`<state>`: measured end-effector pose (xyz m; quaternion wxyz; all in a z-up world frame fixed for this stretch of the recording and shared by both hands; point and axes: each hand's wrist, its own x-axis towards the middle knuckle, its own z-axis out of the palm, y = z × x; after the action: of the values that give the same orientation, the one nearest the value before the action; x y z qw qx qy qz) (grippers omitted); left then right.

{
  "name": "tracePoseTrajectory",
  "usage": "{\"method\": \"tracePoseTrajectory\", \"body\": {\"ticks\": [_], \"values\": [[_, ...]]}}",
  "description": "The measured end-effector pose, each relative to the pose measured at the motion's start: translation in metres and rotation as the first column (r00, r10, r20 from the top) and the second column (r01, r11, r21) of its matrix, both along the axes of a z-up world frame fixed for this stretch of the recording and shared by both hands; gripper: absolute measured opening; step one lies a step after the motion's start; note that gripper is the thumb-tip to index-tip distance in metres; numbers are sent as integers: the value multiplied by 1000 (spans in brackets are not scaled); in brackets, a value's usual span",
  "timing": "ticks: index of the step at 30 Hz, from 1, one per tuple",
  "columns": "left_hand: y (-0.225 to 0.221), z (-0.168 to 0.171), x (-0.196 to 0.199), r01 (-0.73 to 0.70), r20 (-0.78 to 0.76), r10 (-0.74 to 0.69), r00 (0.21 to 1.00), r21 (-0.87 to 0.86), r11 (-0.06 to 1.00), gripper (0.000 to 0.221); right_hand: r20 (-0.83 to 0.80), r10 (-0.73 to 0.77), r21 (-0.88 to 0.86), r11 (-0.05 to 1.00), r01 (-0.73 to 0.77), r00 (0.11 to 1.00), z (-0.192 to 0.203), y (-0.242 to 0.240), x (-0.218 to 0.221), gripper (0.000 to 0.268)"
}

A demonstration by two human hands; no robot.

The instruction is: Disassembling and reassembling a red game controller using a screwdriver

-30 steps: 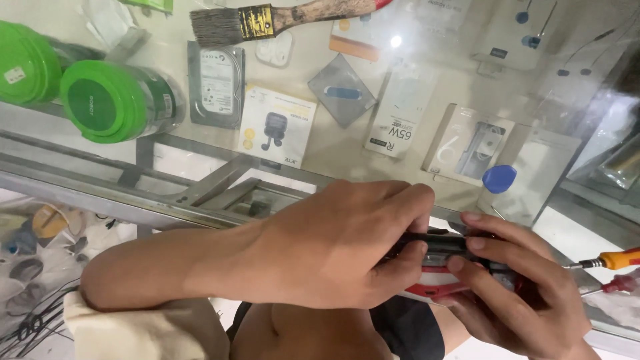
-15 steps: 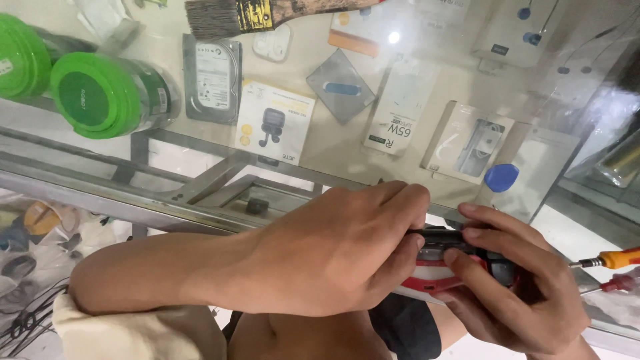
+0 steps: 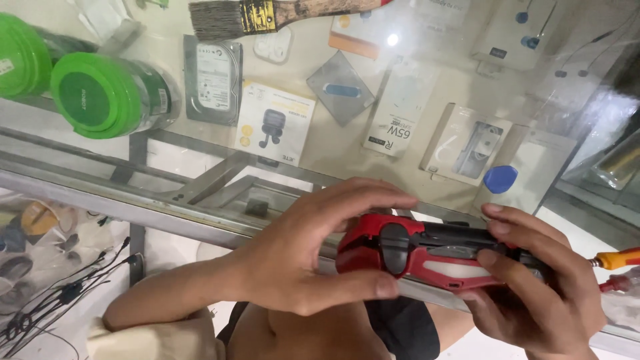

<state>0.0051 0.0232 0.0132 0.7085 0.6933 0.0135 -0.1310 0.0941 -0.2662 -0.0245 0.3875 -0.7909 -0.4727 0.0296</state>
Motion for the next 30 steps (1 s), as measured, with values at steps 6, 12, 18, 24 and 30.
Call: {"method": "tracePoseTrajectory", "body": {"ticks": [6,12,18,24,30], "values": [[-8,-13,-10,-112,149,99,984,83,990,40,18,36,70,997,-37,999,-9,-2,0,40],[-9,-5,-11,-125,185,107,977,88,988,47,7,36,70,997,-36,999,-8,-2,0,38],[-24,-6,-13,-282,245,245,938,129,951,39,-43,64,19,998,-63,997,-2,-2,4,40],[-32,-9,-15,-366,326,296,898,180,913,39,-10,87,48,995,-86,996,-4,2,7,41],[-33,-9,-15,-360,337,290,896,166,918,40,3,42,61,997,-43,999,-2,7,5,36]]}}
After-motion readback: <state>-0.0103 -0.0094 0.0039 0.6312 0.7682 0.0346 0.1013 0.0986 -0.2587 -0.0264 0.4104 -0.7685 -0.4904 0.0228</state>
